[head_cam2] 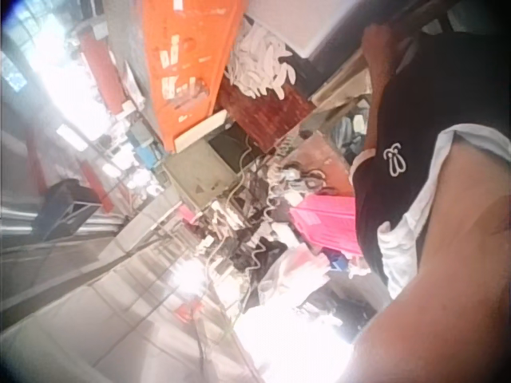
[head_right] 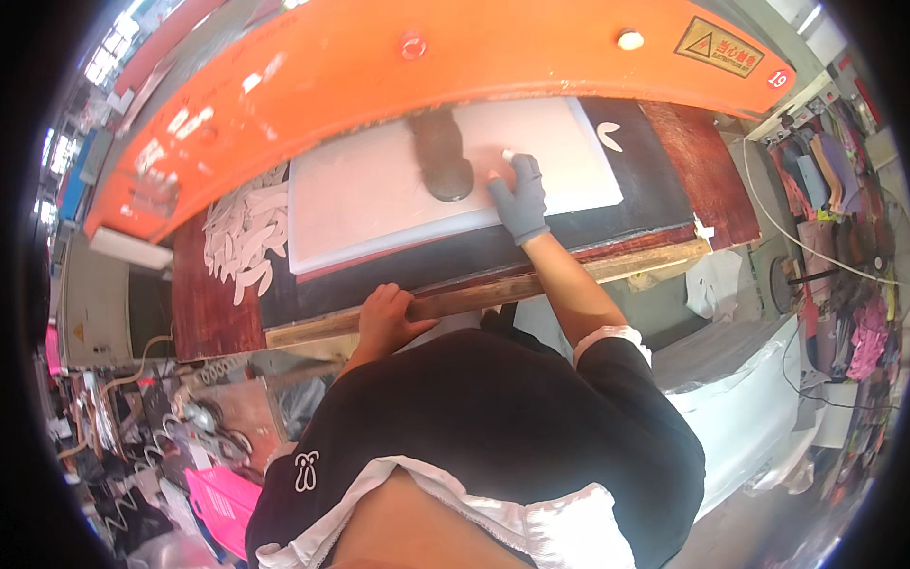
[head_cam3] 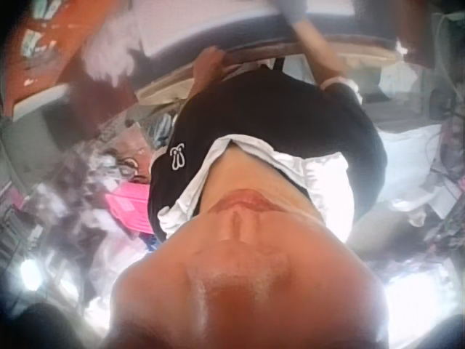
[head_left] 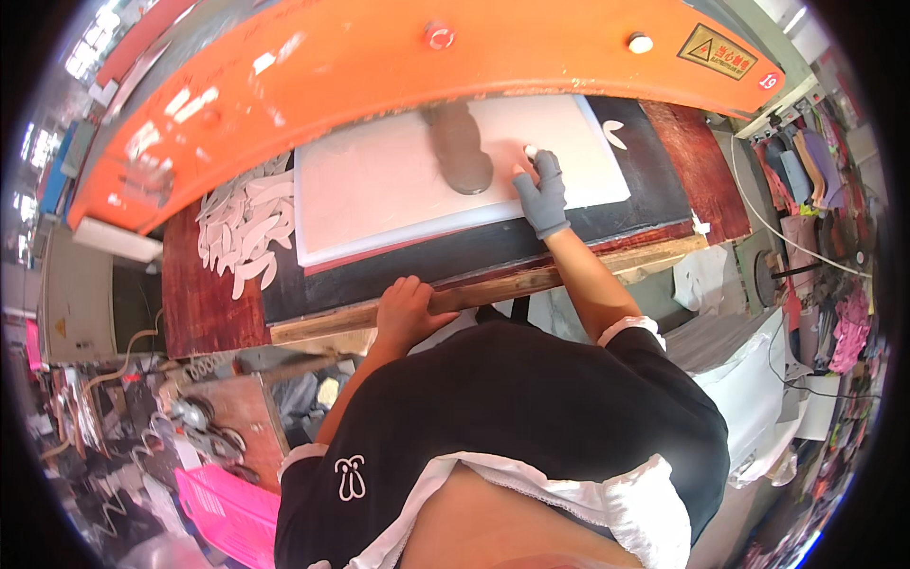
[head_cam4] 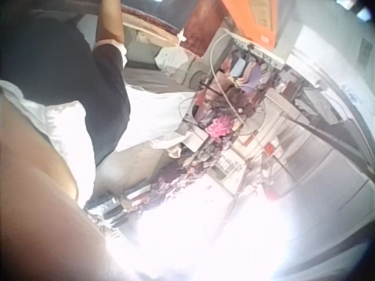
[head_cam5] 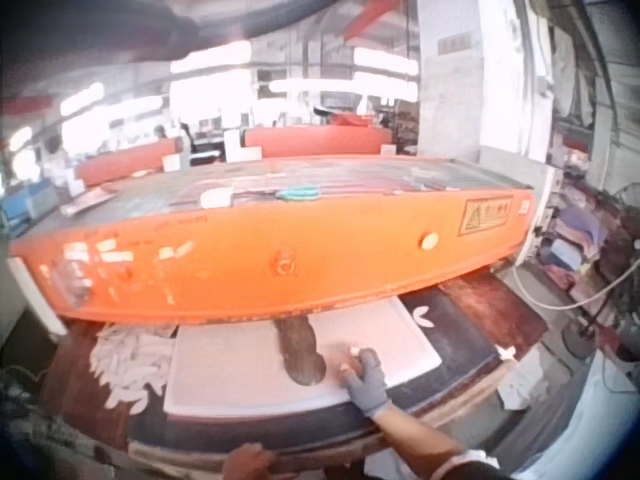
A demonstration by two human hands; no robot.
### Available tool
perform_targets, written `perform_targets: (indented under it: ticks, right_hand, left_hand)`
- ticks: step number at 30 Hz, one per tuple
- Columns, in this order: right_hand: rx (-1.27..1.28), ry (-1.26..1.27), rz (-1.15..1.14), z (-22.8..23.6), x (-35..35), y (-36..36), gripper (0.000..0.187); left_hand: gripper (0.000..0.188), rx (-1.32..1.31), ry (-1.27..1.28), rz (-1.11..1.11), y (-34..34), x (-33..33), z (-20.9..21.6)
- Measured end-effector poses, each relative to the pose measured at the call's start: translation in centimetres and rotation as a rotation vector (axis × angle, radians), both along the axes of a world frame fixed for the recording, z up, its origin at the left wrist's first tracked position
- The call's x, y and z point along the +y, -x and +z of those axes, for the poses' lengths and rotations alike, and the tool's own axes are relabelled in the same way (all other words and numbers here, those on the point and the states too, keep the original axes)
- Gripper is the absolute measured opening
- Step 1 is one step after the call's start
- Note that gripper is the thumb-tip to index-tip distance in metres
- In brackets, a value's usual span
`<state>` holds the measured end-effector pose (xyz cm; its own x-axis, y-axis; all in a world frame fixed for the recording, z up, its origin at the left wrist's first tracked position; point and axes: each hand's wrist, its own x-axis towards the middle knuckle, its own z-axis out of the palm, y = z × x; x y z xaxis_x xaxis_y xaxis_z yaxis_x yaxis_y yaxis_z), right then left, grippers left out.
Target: The person places a sheet of pink material under a hydraulic press, operates the press to cut a pattern, then removes the cut decorative piece and stacks it with others. The person repeats this cycle with additional sheets.
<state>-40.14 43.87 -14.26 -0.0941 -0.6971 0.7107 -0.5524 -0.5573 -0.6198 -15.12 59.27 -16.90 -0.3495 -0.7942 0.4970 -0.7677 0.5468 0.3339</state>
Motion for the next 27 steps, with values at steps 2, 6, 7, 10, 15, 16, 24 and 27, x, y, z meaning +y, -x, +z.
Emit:
perform_targets:
  ticks: [2,6,7,10,15,16,24,27]
  right_hand:
    - [-0.019,0.033,-0.049,0.7,-2.5,2.0,0.034]
    - [-0.141,0.156,-0.162,5.2,-8.3,7.7,0.024]
    - [-0.2,0.11,-0.257,6.8,-9.7,9.2,0.02]
    - [-0.292,0.084,-0.395,12.1,-14.1,13.7,0.022]
    - [-0.279,0.121,-0.293,14.5,-17.3,16.8,0.022]
    - [-0.218,0.186,-0.222,13.4,-16.5,16.6,0.021]
    - [0.511,-0.018,0.082,3.4,-11.6,7.3,0.024]
    - [0.628,-0.154,0.049,2.6,-11.3,5.3,0.026]
  left_hand:
    - [0.042,-0.007,0.007,0.014,-0.4,-3.4,0.7]
    - [0.041,0.001,0.092,0.041,-1.3,-10.6,1.7]
    - [0.041,0.015,0.12,0.043,-1.6,-12.3,1.9]
    - [0.039,0.019,0.143,0.073,-2.2,-17.1,2.3]
    - [0.04,-0.006,0.156,0.115,-2.9,-23.6,3.1]
    - [0.041,-0.078,0.195,0.116,-3.0,-24.2,3.2]
    - [0.041,-0.08,0.093,0.127,-3.5,-24.3,3.5]
    - [0.041,-0.068,0.131,0.123,-3.4,-24.2,3.5]
